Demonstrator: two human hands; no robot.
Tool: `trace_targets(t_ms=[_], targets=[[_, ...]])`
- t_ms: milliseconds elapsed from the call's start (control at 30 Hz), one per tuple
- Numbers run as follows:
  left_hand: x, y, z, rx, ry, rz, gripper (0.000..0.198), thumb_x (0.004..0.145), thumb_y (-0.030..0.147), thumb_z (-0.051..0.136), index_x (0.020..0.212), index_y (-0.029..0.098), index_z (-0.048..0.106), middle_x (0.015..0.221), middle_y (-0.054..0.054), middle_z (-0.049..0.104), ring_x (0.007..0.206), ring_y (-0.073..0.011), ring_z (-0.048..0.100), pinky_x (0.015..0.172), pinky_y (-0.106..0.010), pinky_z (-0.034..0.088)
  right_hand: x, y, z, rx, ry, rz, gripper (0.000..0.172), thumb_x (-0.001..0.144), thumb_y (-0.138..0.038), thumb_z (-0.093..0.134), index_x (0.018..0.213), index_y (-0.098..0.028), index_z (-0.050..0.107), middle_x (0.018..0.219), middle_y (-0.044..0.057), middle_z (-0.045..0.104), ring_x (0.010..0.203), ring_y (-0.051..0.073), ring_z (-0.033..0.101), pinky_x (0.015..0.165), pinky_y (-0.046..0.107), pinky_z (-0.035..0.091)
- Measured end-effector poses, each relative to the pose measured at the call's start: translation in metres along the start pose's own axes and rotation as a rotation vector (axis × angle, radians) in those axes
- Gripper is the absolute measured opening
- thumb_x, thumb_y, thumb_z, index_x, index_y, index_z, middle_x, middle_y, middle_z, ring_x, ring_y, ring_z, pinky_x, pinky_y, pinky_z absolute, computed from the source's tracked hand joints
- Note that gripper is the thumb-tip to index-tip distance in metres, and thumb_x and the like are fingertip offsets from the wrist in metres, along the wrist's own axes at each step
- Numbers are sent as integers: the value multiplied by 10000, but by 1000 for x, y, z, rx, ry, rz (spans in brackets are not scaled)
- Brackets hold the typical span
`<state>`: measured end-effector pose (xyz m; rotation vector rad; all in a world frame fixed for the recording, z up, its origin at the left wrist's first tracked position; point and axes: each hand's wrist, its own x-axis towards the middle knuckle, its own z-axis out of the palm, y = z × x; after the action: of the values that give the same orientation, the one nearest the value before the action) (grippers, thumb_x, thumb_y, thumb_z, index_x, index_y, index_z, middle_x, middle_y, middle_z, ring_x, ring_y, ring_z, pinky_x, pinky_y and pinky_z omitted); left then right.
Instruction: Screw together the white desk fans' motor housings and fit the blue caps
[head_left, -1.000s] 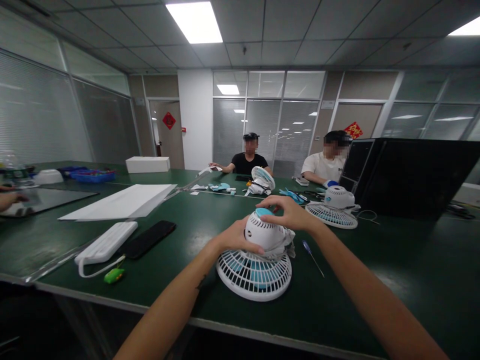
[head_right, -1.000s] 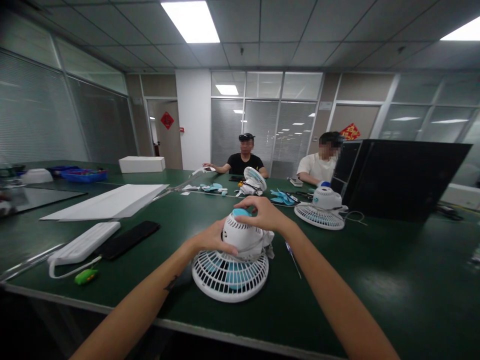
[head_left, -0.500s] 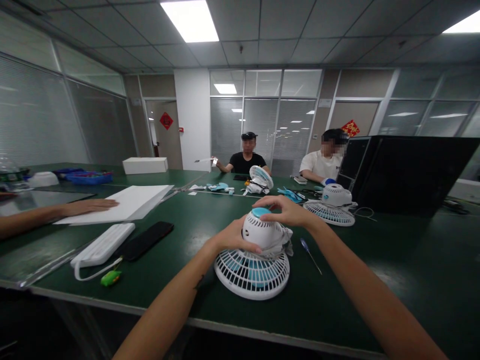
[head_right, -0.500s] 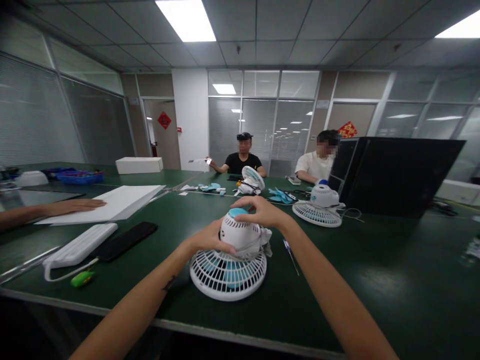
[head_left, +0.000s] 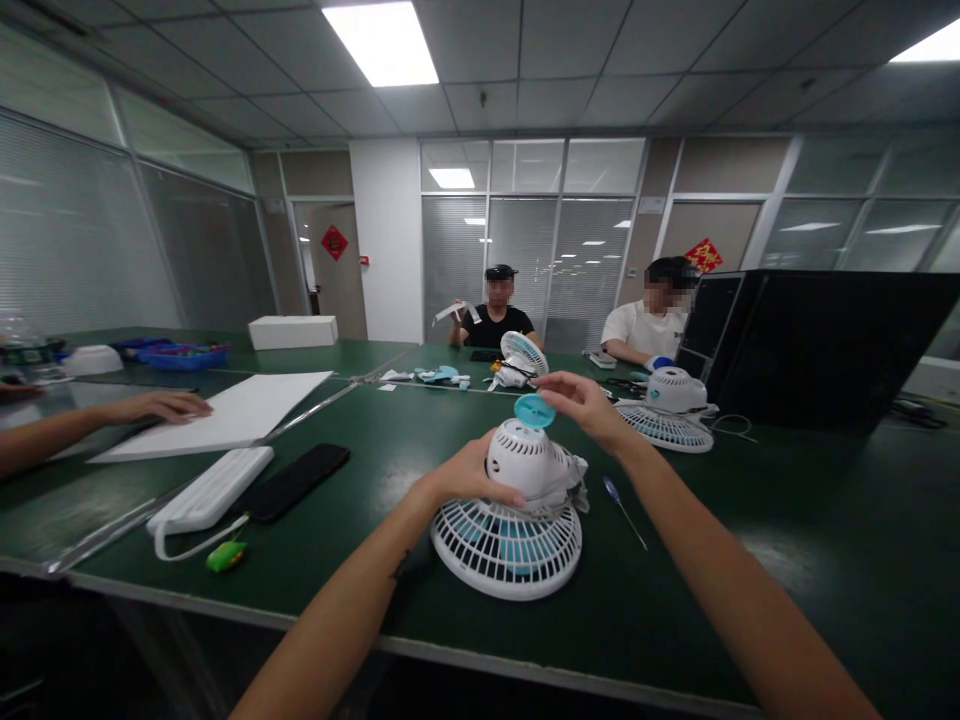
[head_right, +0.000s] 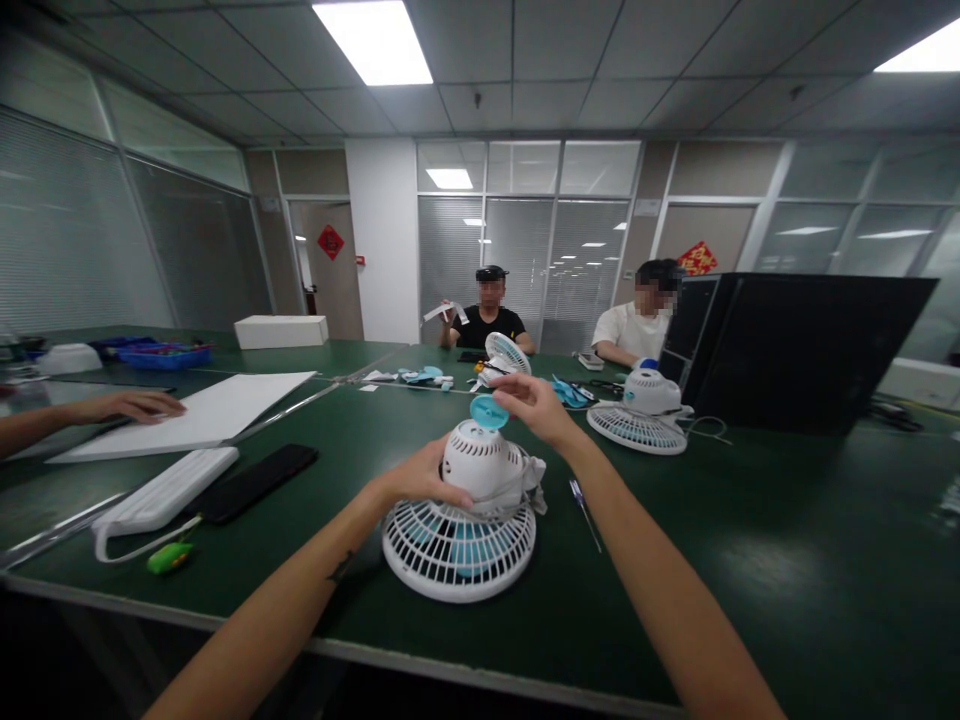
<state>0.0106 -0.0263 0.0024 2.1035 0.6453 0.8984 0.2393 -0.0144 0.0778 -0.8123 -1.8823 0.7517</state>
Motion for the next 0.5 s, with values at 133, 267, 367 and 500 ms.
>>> trace_targets(t_ms=[133, 267, 367, 500], targets=[[0, 0, 1, -9, -4, 1, 971, 543, 353, 914, 1396, 201, 476, 1382, -143, 572, 1284, -364, 510, 1108, -541, 345, -2, 32, -17, -56, 96, 160, 443, 642, -441, 778, 970, -171, 649, 789, 33, 684, 703, 165, 660, 528, 238, 483], [0, 1, 1, 4, -6, 1, 963, 546, 356, 911, 1396, 203, 485, 1395, -136, 565, 1296, -357, 502, 1116, -529, 343, -10, 63, -28, -125, 105, 274, 366, 676, -431, 747, 913, -175, 636, 733, 36, 677, 704, 174, 669, 497, 220, 469], [0, 2, 0, 13, -5, -16, 958, 546, 359, 912, 1392, 207, 488, 1390, -136, 571, 1284, -351, 516, 1108, -531, 356, -17, 77, -33, -203, 83, 365, 343, 746, -451, 697, 945, -176, 643, 822, 59, 710, 751, 175, 680, 521, 215, 475], [-1, 3, 0, 7, -16, -29, 948, 553, 358, 910, 1389, 211, 488, 1412, -133, 554, 1289, -341, 515, 1108, -517, 365, -27, 83, -50, -371, -23, 481, 274, 780, -415, 682, 886, -163, 671, 860, 63, 719, 765, 163, 662, 606, 230, 482]])
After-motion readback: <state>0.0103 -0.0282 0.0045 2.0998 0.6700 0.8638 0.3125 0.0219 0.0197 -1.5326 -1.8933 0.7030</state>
